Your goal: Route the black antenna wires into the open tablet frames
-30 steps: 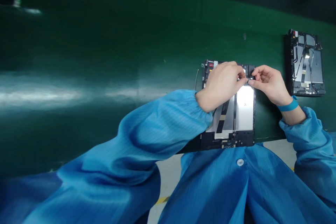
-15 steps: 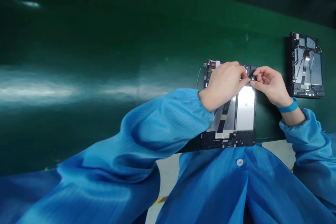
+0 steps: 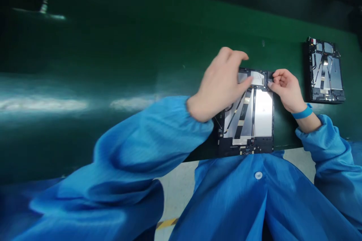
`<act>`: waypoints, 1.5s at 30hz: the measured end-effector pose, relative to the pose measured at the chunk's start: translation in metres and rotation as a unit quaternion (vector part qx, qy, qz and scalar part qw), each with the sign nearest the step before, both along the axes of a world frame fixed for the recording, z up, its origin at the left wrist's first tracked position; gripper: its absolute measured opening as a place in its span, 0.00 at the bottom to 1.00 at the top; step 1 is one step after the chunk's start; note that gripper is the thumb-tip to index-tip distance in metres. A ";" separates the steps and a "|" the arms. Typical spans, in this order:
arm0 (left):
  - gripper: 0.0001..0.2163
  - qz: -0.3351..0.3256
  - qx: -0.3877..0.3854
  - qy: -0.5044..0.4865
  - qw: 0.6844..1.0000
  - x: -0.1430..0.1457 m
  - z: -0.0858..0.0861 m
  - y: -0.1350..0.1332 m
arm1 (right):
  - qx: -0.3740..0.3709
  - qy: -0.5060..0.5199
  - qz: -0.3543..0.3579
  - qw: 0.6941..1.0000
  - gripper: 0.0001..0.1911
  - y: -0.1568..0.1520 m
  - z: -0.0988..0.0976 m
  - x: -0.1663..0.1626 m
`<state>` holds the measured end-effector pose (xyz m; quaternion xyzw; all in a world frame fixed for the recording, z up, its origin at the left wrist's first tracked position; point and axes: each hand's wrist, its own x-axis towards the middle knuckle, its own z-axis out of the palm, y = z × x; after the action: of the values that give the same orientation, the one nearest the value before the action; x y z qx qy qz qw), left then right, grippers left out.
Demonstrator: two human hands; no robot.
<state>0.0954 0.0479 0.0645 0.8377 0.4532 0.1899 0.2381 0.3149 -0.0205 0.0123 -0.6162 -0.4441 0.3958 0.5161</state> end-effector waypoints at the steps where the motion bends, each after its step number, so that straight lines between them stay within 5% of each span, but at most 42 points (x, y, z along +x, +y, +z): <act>1: 0.18 0.040 -0.011 0.024 0.999 -0.012 0.004 -0.001 | 0.000 0.027 -0.027 0.999 0.15 0.000 -0.002 0.002; 4: 0.15 0.119 -0.078 0.120 0.983 -0.047 0.006 -0.005 | -0.011 0.044 -0.100 0.994 0.17 -0.003 -0.006 0.007; 6: 0.12 0.104 -0.145 0.143 0.974 -0.062 0.000 -0.011 | -0.030 0.024 -0.102 0.994 0.18 -0.004 -0.005 0.008; 9: 0.06 0.062 -0.265 0.068 0.960 -0.073 -0.013 -0.020 | -0.044 0.020 -0.064 0.997 0.17 0.001 -0.004 0.004; 13: 0.03 0.085 -0.345 -0.036 0.934 -0.079 -0.022 -0.032 | -0.006 -0.049 -0.029 0.998 0.14 0.009 0.006 -0.005; 16: 0.04 0.074 -0.337 -0.029 0.938 -0.084 -0.018 -0.042 | 0.036 -0.159 0.010 0.987 0.13 0.004 0.024 -0.022; 20: 0.08 0.045 -0.340 -0.012 0.939 -0.084 -0.010 -0.054 | 0.040 -0.240 0.165 0.956 0.06 -0.008 0.050 -0.061; 25: 0.05 0.071 -0.348 -0.046 0.934 -0.081 -0.014 -0.060 | 0.010 -0.272 0.311 0.910 0.06 -0.009 0.058 -0.100; 33: 0.03 0.097 -0.413 -0.132 0.896 -0.084 -0.022 -0.061 | -0.040 -0.306 0.361 0.880 0.07 -0.005 0.053 -0.112; 40: 0.07 0.095 -0.271 -0.177 0.941 -0.090 0.004 -0.080 | -0.052 -0.280 0.429 0.857 0.09 -0.002 0.056 -0.117; 45: 0.04 0.091 -0.232 -0.196 0.948 -0.090 0.003 -0.088 | -0.038 -0.243 0.488 0.838 0.14 -0.001 0.057 -0.112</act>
<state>0.0051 -0.0406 0.0679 0.6608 0.5031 0.2606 0.4921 0.2030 -0.0216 0.0691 -0.4150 -0.7829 0.4506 0.1084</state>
